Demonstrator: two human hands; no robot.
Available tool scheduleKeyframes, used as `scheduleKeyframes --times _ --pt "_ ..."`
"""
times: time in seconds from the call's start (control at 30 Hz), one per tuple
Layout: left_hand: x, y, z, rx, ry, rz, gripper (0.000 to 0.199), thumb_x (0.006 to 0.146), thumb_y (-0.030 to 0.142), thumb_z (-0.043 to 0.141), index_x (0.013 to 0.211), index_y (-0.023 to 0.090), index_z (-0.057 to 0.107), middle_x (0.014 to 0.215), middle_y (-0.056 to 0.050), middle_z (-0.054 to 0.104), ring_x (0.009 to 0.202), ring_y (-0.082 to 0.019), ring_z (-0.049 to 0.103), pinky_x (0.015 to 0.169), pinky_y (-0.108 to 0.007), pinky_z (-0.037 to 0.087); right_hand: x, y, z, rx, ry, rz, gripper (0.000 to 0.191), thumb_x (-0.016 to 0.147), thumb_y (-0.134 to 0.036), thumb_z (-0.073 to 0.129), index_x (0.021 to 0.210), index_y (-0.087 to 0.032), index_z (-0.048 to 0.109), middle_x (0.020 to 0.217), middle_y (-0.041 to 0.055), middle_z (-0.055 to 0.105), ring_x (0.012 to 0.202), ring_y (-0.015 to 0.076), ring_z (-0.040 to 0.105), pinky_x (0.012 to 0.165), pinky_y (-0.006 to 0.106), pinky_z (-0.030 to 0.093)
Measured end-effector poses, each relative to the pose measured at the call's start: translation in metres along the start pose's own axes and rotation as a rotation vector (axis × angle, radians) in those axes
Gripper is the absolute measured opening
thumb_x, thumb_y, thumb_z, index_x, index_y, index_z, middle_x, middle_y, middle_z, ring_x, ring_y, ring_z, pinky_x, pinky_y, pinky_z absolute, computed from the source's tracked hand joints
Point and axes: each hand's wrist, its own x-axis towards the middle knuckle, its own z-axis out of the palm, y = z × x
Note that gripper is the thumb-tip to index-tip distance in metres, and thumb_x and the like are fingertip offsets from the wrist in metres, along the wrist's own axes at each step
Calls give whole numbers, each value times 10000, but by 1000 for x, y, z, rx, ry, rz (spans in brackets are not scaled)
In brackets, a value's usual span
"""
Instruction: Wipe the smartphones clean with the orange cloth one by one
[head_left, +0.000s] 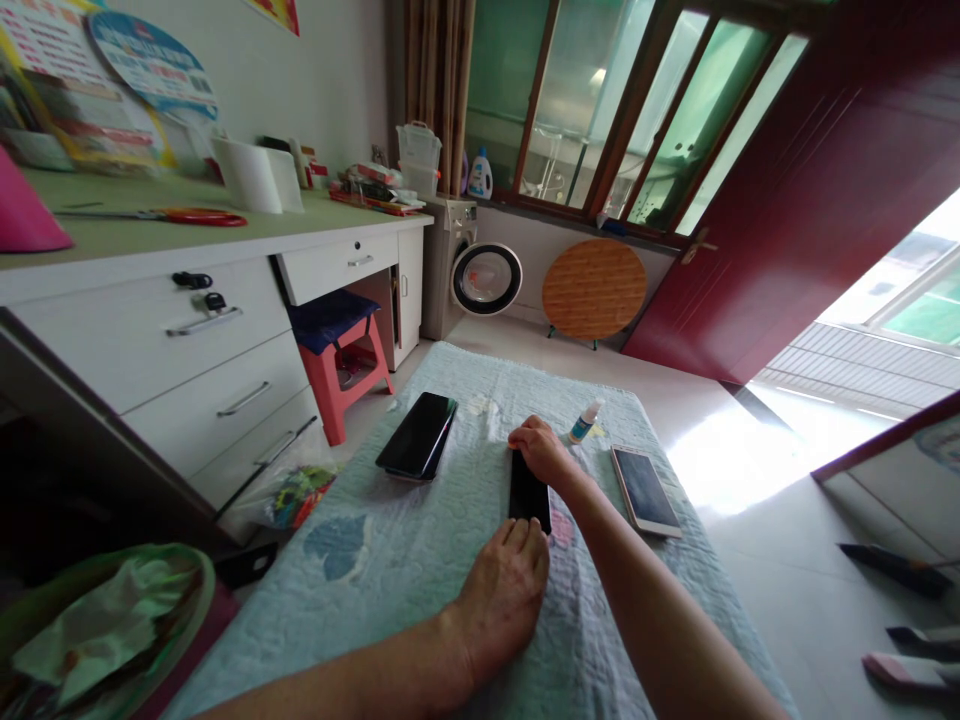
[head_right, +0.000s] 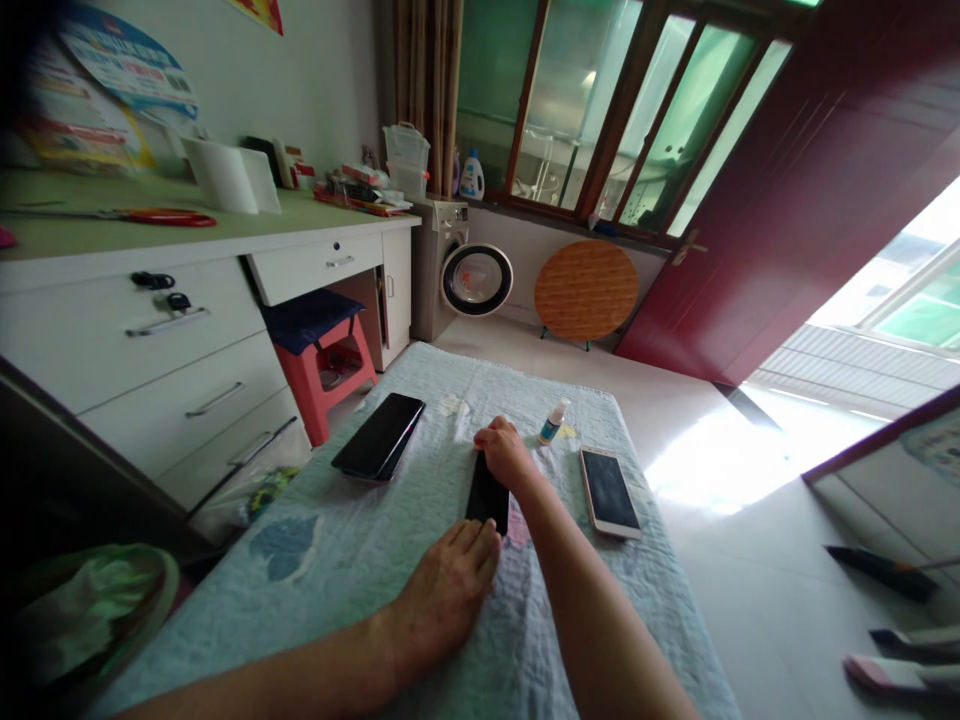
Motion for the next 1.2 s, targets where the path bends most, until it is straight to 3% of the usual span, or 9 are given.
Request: scheduleKeyframes --times 0.1,0.2,0.5,0.8,0.93,1.2 --pt "0 3 -1 -42 -39 -9 477 924 319 556 1327 72 488 1366 -256 516 1201 -358 526 988 -519 409 4 -4 4 -44 -55 -36 253 864 -72 490 832 -168 721 935 61 554 884 157 492 829 251 382" --pt "1 7 -4 -73 -79 -40 565 904 423 592 1320 52 497 1377 -275 499 1200 -369 524 956 -497 439 -2 -12 3 -94 -118 -95 242 825 -44 503 801 -175 705 962 65 548 895 169 456 812 259 373" --pt "4 13 -8 -112 -126 -149 691 862 445 655 1345 -10 463 1367 -292 502 1228 -391 510 1003 -485 432 -41 -39 -11 -151 -225 -200 174 848 -117 568 783 -210 700 991 58 540 921 189 414 778 292 351" --pt "2 13 -1 -158 18 -155 670 825 428 686 1321 12 511 1366 -287 503 1266 -434 467 1033 -565 392 -62 -50 -21 -7 -413 -268 139 770 -101 648 732 -215 719 933 32 556 863 166 421 759 260 361" --pt "1 10 -2 -118 19 -134 744 820 484 672 1335 -22 492 1386 -299 478 1309 -424 431 1100 -542 329 -54 -48 -22 -75 -376 -242 132 803 -145 644 771 -229 740 936 46 547 871 178 425 742 266 360" --pt "1 8 -12 -101 -41 -110 618 869 483 610 1278 22 559 1359 -246 537 1271 -352 493 1136 -492 298 -13 -21 -9 -139 -196 -73 238 873 -121 536 865 -222 751 975 54 573 923 168 478 797 241 376"
